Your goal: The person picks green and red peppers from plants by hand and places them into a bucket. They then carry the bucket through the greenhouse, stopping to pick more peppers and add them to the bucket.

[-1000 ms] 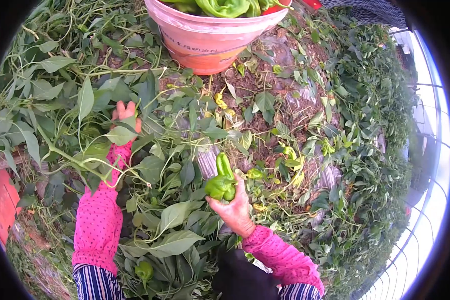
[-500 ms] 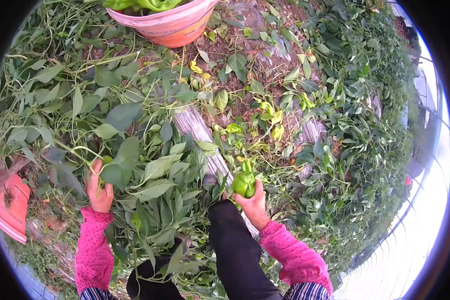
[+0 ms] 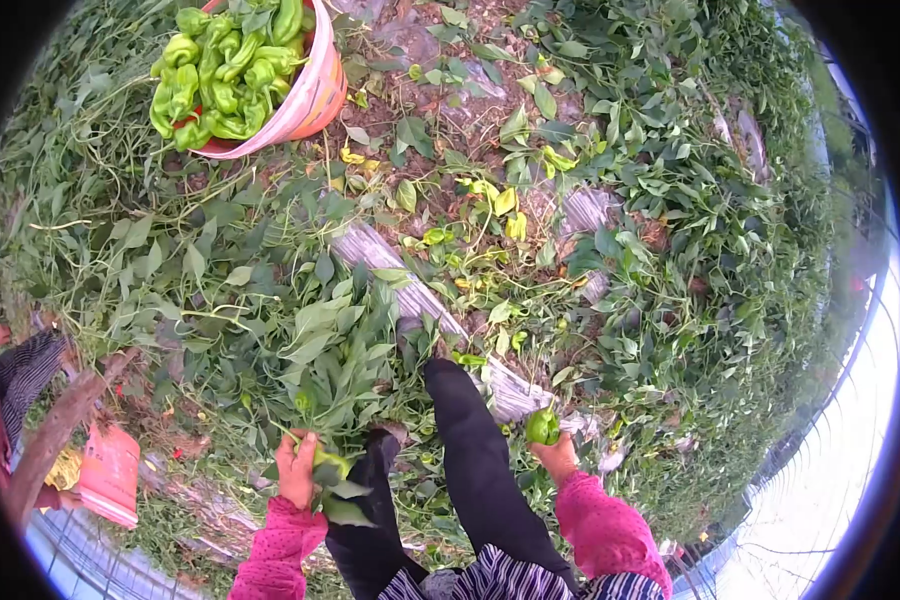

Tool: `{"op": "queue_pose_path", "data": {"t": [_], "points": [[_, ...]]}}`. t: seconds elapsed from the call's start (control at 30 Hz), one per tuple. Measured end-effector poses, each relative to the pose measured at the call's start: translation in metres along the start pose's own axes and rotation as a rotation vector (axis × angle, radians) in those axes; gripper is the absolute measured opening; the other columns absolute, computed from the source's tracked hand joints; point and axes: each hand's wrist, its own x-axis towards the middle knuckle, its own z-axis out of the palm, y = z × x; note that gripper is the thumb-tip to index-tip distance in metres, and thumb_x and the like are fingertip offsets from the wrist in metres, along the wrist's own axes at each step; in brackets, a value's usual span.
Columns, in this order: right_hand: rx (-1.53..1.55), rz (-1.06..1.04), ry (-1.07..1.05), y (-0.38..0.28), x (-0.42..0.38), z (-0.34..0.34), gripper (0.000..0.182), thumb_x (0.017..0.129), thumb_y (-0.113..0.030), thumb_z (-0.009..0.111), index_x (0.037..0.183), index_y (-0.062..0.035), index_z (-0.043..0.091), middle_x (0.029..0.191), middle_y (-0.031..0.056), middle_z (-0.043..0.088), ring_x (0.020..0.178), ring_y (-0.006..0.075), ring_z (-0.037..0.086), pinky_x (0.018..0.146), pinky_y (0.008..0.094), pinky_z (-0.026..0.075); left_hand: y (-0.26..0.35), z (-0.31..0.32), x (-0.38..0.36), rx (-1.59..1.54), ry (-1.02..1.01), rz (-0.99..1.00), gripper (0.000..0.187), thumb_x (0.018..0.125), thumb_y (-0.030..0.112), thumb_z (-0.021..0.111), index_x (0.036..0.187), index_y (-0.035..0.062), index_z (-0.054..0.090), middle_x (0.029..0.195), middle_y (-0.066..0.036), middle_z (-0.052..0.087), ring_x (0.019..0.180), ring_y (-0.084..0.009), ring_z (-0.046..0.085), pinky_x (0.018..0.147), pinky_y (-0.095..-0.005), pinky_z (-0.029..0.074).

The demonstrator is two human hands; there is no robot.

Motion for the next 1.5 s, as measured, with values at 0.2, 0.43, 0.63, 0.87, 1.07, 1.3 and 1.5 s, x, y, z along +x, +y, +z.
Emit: {"op": "queue_pose_path", "data": {"t": [0.2, 0.43, 0.63, 0.87, 1.07, 1.3, 1.5], "points": [[0.042, -0.08, -0.137, -0.018, -0.034, -0.008, 0.05, 0.068, -0.012, 0.076, 0.108, 0.0031, 0.05, 0.096, 0.0092, 0.061, 0.082, 0.0191, 0.059, 0.072, 0.0313, 0.049, 0.164, 0.061, 0.006, -0.695, -0.208, 0.021, 0.025, 0.09, 0.016, 0.059, 0.11, 0.0026, 0.05, 0.096, -0.01, 0.056, 0.087, -0.0192, 0.057, 0.073, -0.0349, 0.052], [0.196, -0.072, -0.129, -0.101, -0.059, -0.027, 0.056, 0.062, -0.021, 0.078, 0.107, 0.0026, 0.054, 0.093, 0.0112, 0.062, 0.081, 0.0202, 0.06, 0.072, 0.0332, 0.049, 0.259, 0.095, -0.012, -0.701, -0.496, 0.251, 0.042, 0.081, 0.002, 0.062, 0.119, 0.0008, 0.044, 0.117, -0.017, 0.052, 0.109, -0.0263, 0.053, 0.095, -0.04, 0.045], [0.328, -0.054, -0.146, -0.141, -0.076, -0.053, 0.048, 0.072, -0.019, 0.072, 0.111, -0.0021, 0.048, 0.091, 0.0061, 0.06, 0.07, 0.0145, 0.059, 0.05, 0.0257, 0.043, 0.284, 0.095, -0.018, -0.785, -0.532, 0.239, 0.048, 0.076, 0.002, 0.06, 0.121, 0.0008, 0.042, 0.116, -0.017, 0.051, 0.108, -0.028, 0.053, 0.096, -0.0401, 0.044], [0.322, -0.093, -0.204, -0.179, -0.1, -0.049, 0.044, 0.072, -0.017, 0.071, 0.107, -0.003, 0.05, 0.088, 0.0046, 0.06, 0.066, 0.0135, 0.058, 0.05, 0.0264, 0.042, 0.274, 0.061, -0.024, -0.866, -0.359, 0.067, 0.045, 0.079, 0.01, 0.063, 0.12, 0.0029, 0.047, 0.105, -0.016, 0.057, 0.101, -0.0255, 0.056, 0.085, -0.0394, 0.051], [0.165, -0.318, -0.107, -0.257, -0.112, -0.032, 0.05, 0.067, -0.015, 0.074, 0.108, 0.0012, 0.052, 0.091, 0.0072, 0.061, 0.076, 0.0164, 0.057, 0.066, 0.0301, 0.047, 0.254, 0.019, -0.003, -0.999, -0.23, -0.102, 0.04, 0.084, 0.014, 0.06, 0.12, 0.0012, 0.049, 0.103, -0.015, 0.059, 0.098, -0.0247, 0.059, 0.078, -0.0379, 0.053], [0.026, -0.564, -0.091, -0.412, -0.155, -0.015, 0.048, 0.063, -0.016, 0.079, 0.099, 0.0022, 0.053, 0.086, 0.0096, 0.062, 0.075, 0.0161, 0.059, 0.066, 0.0307, 0.05, 0.277, -0.052, 0.033, -1.122, -0.124, -0.055, 0.039, 0.081, 0.01, 0.057, 0.118, -0.0003, 0.05, 0.1, -0.015, 0.06, 0.097, -0.0243, 0.059, 0.077, -0.0362, 0.053], [0.01, -0.719, -0.205, -0.521, -0.178, 0.01, 0.052, 0.064, -0.016, 0.079, 0.104, 0.0017, 0.051, 0.087, 0.0095, 0.062, 0.076, 0.0174, 0.06, 0.068, 0.0312, 0.05, 0.311, -0.11, 0.047, -0.967, 0.136, 0.0, 0.038, 0.081, 0.008, 0.057, 0.117, -0.0009, 0.05, 0.102, -0.011, 0.057, 0.095, -0.0227, 0.059, 0.074, -0.0334, 0.052]]}}
